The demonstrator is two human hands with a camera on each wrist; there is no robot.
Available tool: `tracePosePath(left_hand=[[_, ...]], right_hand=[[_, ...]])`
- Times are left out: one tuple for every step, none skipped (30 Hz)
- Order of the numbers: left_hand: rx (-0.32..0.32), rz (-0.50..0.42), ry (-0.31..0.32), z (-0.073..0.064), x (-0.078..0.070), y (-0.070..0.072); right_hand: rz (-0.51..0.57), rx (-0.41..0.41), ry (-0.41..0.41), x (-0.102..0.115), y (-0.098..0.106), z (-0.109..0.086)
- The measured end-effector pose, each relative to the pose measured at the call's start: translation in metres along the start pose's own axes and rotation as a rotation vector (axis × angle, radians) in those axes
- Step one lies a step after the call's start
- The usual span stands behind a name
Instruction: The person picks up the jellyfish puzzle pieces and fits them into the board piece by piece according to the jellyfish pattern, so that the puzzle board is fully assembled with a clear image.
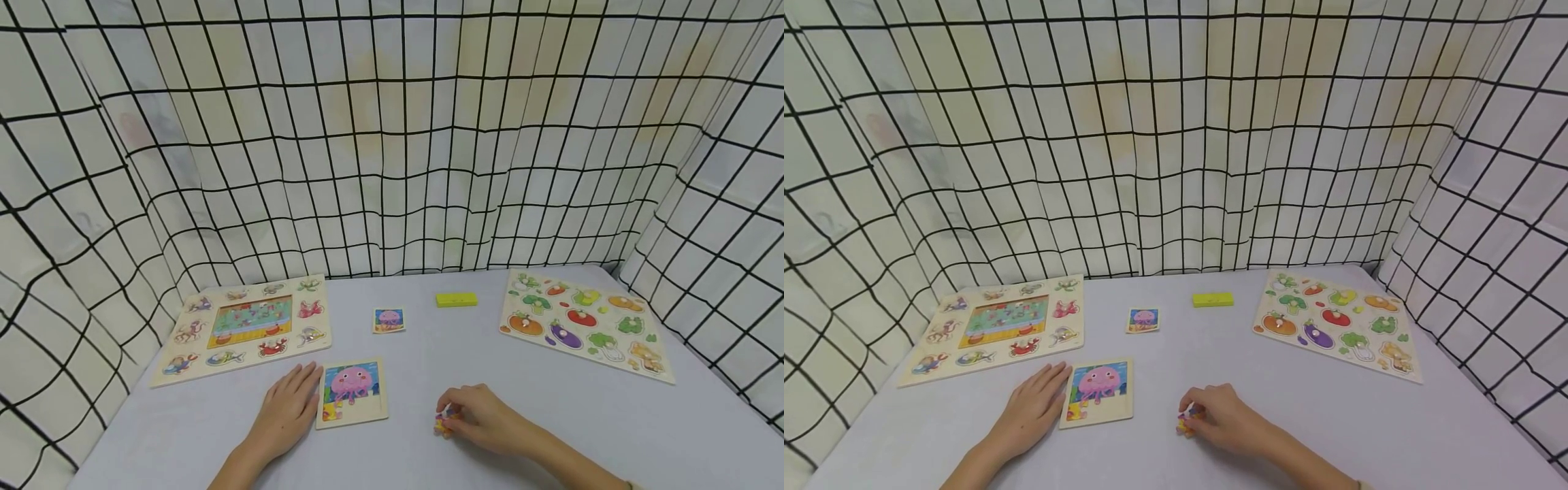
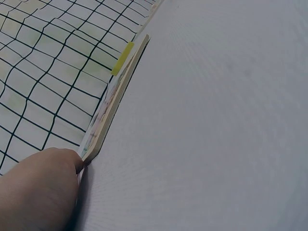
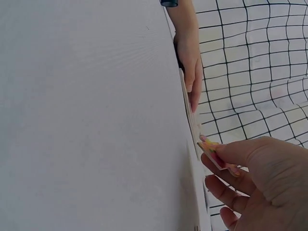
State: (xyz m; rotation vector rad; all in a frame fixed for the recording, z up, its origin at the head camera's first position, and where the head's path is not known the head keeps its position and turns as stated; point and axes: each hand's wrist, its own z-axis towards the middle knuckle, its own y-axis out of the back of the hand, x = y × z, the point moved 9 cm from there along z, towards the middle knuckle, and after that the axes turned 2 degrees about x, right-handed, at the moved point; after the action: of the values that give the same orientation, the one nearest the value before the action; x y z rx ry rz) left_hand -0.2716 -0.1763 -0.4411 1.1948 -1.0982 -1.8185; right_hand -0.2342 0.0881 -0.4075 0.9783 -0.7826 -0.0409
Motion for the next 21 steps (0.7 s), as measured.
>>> tracePosePath(left_hand=[[0.001, 0.001, 0.001, 0.000, 0.000, 0.000], [0.002, 0.003, 0.002, 0.000, 0.000, 0.000], [0.004, 0.004, 0.003, 0.000, 0.000, 0.000], [0.005, 0.006, 0.005, 0.000, 0.000, 0.000], [0.006, 0.006, 0.007, 0.000, 0.000, 0.000], [0.008, 0.006, 0.008, 0.000, 0.000, 0.000], [0.010, 0.007, 0.009, 0.000, 0.000, 0.000], [0.011, 0.005, 0.011, 0.000, 0.000, 0.000], [0.013, 0.004, 0.012, 0.000, 0.000, 0.000], [0.014, 0.002, 0.013, 0.000, 0.000, 0.000], [0.015, 0.002, 0.013, 0.000, 0.000, 0.000], [0.016, 0.002, 0.013, 0.000, 0.000, 0.000], [0.016, 0.003, 0.013, 0.000, 0.000, 0.000], [0.014, 0.003, 0.013, 0.000, 0.000, 0.000], [0.013, 0.005, 0.013, 0.000, 0.000, 0.000], [0.013, 0.007, 0.012, 0.000, 0.000, 0.000], [0.011, 0.008, 0.011, 0.000, 0.000, 0.000], [0.010, 0.008, 0.010, 0.000, 0.000, 0.000], [0.009, 0.007, 0.008, -0.001, 0.000, 0.000], [0.009, 0.007, 0.008, -0.001, 0.000, 0.000], [0.008, 0.006, 0.008, -0.001, 0.000, 0.000]], right_hand=[[-0.003, -0.001, 0.000, 0.001, 0.000, 0.002], [-0.005, -0.002, 0.002, 0.001, -0.001, 0.003], [-0.008, -0.004, 0.008, 0.002, -0.001, 0.005], [-0.008, -0.003, 0.006, 0.002, -0.001, 0.007], [-0.008, 0.000, 0.003, 0.003, -0.002, 0.009], [-0.013, 0.002, -0.001, 0.003, -0.002, 0.011], [-0.017, 0.005, -0.007, 0.004, -0.003, 0.013], [-0.019, 0.010, -0.014, 0.004, -0.003, 0.015], [-0.022, 0.014, -0.021, 0.004, -0.003, 0.017], [-0.025, 0.019, -0.028, 0.005, -0.004, 0.019], [-0.026, 0.024, -0.035, 0.005, -0.004, 0.021], [-0.030, 0.027, -0.039, 0.006, -0.005, 0.023], [-0.030, 0.031, -0.044, 0.006, -0.005, 0.025], [-0.027, 0.034, -0.049, 0.006, -0.005, 0.028], [-0.025, 0.037, -0.054, 0.006, -0.006, 0.030], [-0.018, 0.038, -0.059, 0.006, -0.006, 0.032], [-0.010, 0.041, -0.065, 0.006, -0.007, 0.034], [-0.002, 0.043, -0.069, 0.006, -0.007, 0.036], [0.007, 0.045, -0.076, 0.005, -0.008, 0.038], [0.014, 0.047, -0.080, 0.005, -0.009, 0.040], [0.018, 0.048, -0.084, 0.005, -0.009, 0.041]])
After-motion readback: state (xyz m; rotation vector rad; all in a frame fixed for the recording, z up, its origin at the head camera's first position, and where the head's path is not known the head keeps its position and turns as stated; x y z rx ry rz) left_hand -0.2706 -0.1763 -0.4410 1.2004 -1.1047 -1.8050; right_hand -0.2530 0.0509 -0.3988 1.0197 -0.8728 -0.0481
